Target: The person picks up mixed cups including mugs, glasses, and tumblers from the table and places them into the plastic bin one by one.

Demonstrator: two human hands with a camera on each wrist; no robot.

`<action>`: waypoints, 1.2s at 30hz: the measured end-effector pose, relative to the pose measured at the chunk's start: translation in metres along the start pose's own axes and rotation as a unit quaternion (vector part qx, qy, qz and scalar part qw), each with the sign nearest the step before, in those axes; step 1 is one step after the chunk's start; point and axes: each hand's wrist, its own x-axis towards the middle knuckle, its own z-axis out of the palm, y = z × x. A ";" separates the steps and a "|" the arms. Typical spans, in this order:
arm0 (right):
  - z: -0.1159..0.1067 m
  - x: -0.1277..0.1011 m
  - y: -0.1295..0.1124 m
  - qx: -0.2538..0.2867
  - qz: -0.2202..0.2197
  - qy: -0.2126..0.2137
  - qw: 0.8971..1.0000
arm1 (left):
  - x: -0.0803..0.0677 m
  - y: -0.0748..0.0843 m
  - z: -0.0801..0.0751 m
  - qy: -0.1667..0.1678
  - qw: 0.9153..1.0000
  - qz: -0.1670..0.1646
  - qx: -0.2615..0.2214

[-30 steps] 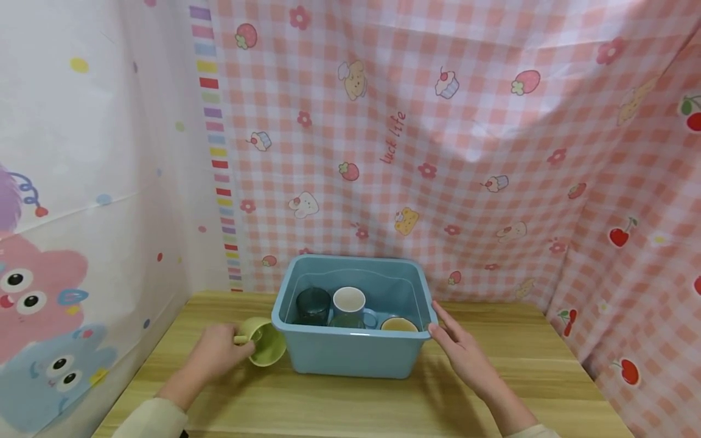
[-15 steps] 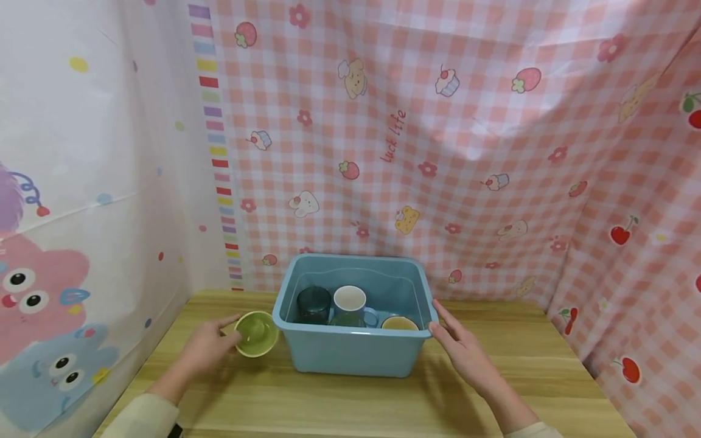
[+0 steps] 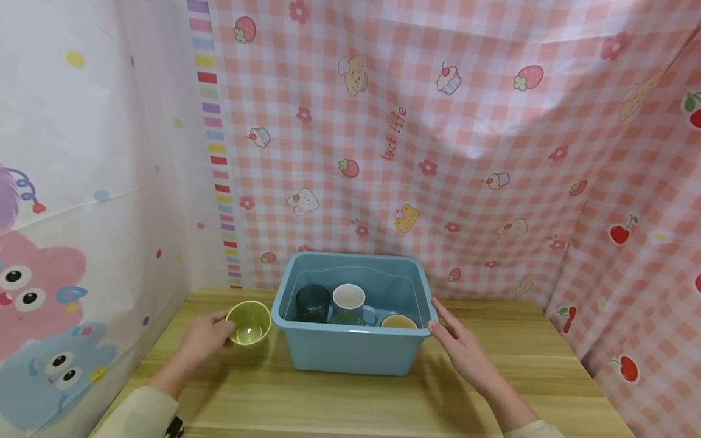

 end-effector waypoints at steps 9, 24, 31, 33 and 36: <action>0.001 0.001 0.001 0.003 0.003 0.000 1.000 | -0.001 0.035 -0.034 0.003 0.999 0.029 -0.021; 0.000 0.002 0.000 0.011 0.005 -0.004 1.000 | 0.006 0.097 -0.079 -0.033 0.995 -0.002 -0.096; 0.000 0.001 0.000 0.009 0.007 -0.002 1.000 | 0.012 0.134 -0.079 -0.038 0.995 0.002 -0.087; 0.001 0.002 0.001 0.005 0.010 0.000 1.000 | 0.013 0.143 -0.075 -0.039 0.995 0.002 -0.095; 0.002 0.003 0.003 0.001 0.012 0.003 1.000 | 0.015 0.156 -0.068 -0.039 0.994 0.008 -0.104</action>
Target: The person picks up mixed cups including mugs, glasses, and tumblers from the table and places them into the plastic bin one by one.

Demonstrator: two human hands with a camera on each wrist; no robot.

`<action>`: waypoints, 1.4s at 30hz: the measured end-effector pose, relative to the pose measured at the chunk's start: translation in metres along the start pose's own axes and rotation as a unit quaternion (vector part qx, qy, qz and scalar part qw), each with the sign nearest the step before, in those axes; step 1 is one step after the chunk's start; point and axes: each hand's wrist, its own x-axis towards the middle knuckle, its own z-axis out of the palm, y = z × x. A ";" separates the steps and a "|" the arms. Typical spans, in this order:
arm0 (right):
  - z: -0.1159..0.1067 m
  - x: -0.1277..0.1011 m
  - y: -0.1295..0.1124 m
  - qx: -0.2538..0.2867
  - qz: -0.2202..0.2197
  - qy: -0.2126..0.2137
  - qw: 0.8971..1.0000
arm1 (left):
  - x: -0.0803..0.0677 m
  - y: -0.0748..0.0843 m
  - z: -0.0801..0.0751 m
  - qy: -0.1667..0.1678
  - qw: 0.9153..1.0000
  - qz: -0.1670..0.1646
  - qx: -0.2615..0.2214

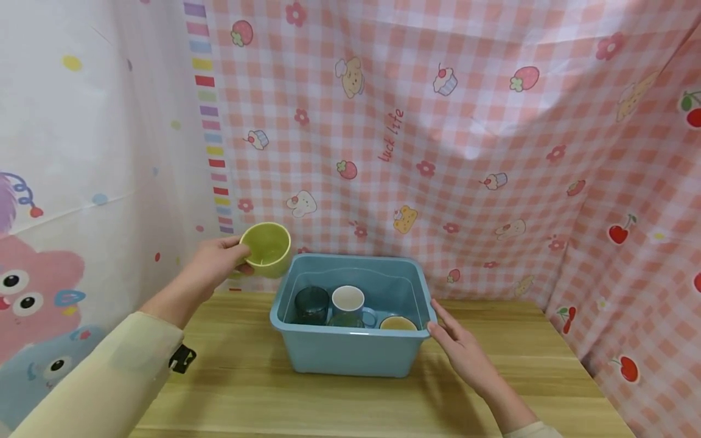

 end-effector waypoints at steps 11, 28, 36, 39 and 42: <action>0.000 0.000 0.002 -0.002 -0.001 0.003 1.000 | 0.010 0.036 0.041 -0.017 1.000 -0.008 -0.017; -0.002 -0.002 -0.002 0.007 0.002 -0.002 1.000 | 0.031 0.061 0.113 -0.047 0.998 0.014 -0.032; -0.002 -0.002 -0.003 0.011 -0.008 0.001 1.000 | 0.032 0.067 0.141 -0.052 0.997 0.033 -0.048; -0.001 -0.002 -0.003 0.011 -0.007 0.001 1.000 | 0.034 0.068 0.152 -0.049 0.996 0.034 -0.067; 0.000 -0.003 -0.004 0.007 -0.005 0.002 1.000 | 0.036 0.068 0.161 -0.051 0.995 0.034 -0.074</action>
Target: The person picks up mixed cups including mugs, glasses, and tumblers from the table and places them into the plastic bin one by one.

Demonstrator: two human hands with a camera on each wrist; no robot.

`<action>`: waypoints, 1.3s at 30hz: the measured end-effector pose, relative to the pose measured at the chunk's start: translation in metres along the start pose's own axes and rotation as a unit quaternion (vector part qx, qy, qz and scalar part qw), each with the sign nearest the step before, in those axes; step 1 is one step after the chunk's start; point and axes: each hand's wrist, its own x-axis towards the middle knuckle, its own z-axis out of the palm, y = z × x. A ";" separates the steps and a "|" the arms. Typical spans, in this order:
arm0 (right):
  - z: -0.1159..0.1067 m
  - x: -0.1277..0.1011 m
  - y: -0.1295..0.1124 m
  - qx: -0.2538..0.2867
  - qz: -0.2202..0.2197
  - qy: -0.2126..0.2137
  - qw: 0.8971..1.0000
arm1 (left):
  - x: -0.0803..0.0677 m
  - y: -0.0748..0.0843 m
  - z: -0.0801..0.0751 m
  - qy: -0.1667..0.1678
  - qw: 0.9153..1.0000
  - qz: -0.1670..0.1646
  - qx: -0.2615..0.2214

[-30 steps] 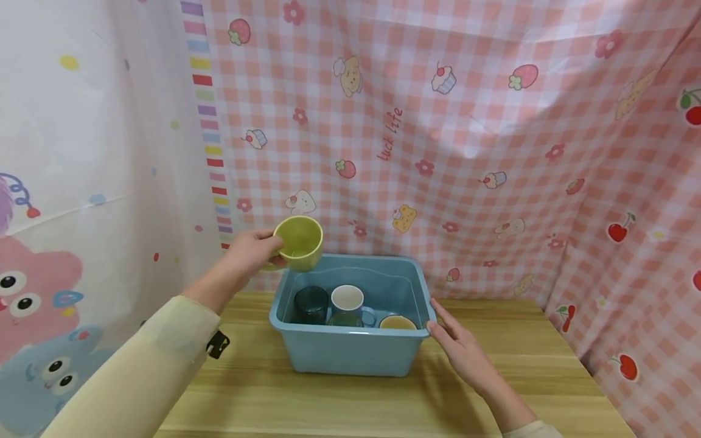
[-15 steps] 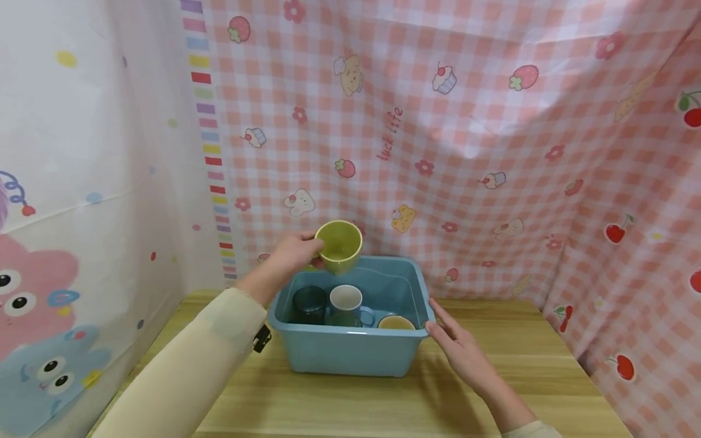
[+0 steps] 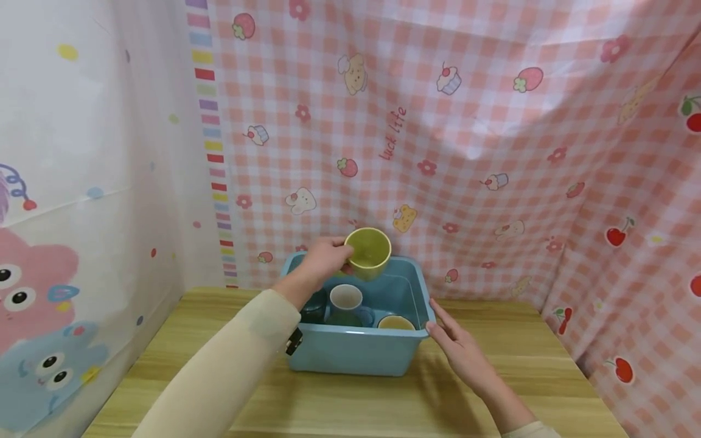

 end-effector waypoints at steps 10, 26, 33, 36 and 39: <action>0.000 0.000 0.001 0.000 0.000 0.004 1.000 | 0.008 -0.008 0.028 0.003 1.000 -0.007 0.004; 0.001 0.000 0.002 0.007 0.001 0.012 1.000 | 0.016 -0.029 0.067 -0.003 1.000 -0.021 0.024; 0.001 0.001 0.003 0.014 -0.001 0.012 1.000 | 0.013 -0.033 0.080 -0.005 0.999 -0.033 0.019; 0.001 0.001 0.003 0.014 -0.002 0.012 1.000 | 0.011 -0.034 0.083 0.004 0.999 -0.035 0.026; 0.001 0.002 0.003 0.015 -0.002 0.014 1.000 | 0.010 -0.035 0.087 0.011 0.999 -0.045 0.026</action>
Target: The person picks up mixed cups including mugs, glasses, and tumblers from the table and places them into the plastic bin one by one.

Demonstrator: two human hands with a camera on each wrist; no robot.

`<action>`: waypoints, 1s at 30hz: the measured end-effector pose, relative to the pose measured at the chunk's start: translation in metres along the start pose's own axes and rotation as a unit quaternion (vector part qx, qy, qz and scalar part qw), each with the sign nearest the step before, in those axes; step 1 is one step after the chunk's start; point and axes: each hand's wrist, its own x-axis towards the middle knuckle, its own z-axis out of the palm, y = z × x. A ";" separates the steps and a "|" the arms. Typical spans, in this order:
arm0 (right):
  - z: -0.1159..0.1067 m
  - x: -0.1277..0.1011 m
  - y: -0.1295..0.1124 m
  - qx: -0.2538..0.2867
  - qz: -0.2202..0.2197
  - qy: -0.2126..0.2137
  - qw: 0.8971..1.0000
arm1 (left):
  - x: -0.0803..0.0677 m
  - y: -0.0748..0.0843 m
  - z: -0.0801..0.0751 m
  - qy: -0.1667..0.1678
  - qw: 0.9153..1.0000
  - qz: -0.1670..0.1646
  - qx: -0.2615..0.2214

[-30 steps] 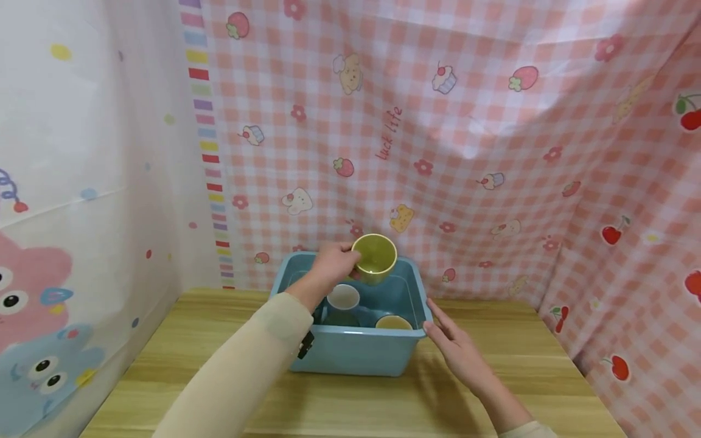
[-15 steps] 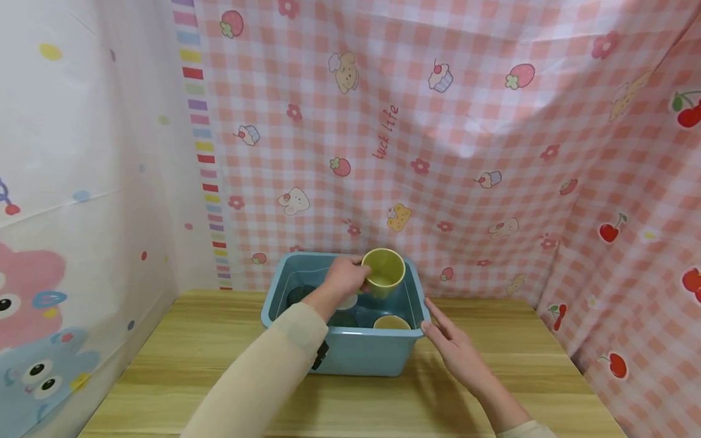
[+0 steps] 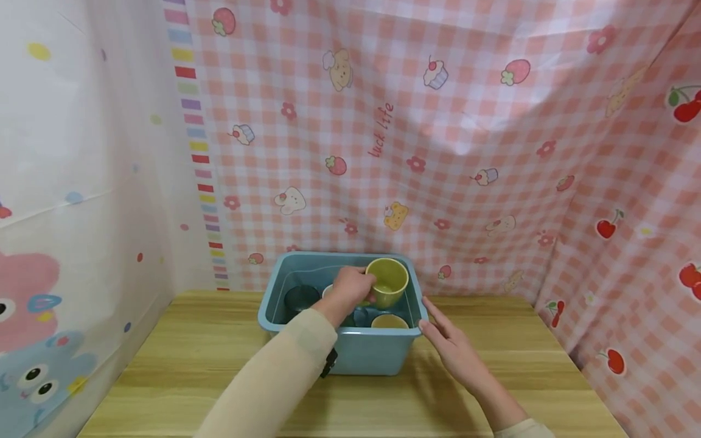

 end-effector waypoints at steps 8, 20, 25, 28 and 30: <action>0.000 0.000 0.002 -0.001 -0.003 0.001 1.000 | 0.004 -0.005 0.006 0.008 0.999 -0.048 -0.024; 0.000 0.002 0.003 0.005 -0.006 -0.003 1.000 | 0.011 -0.014 0.017 0.005 0.996 -0.085 0.021; 0.000 0.002 0.004 0.007 -0.005 -0.004 1.000 | 0.013 -0.015 0.020 -0.001 0.995 -0.087 0.040; 0.000 0.003 0.003 0.010 -0.006 -0.005 1.000 | 0.015 -0.015 0.021 -0.008 0.996 -0.075 0.052; 0.000 0.003 0.003 0.012 -0.006 -0.007 1.000 | 0.017 -0.016 0.023 -0.013 0.996 -0.070 0.059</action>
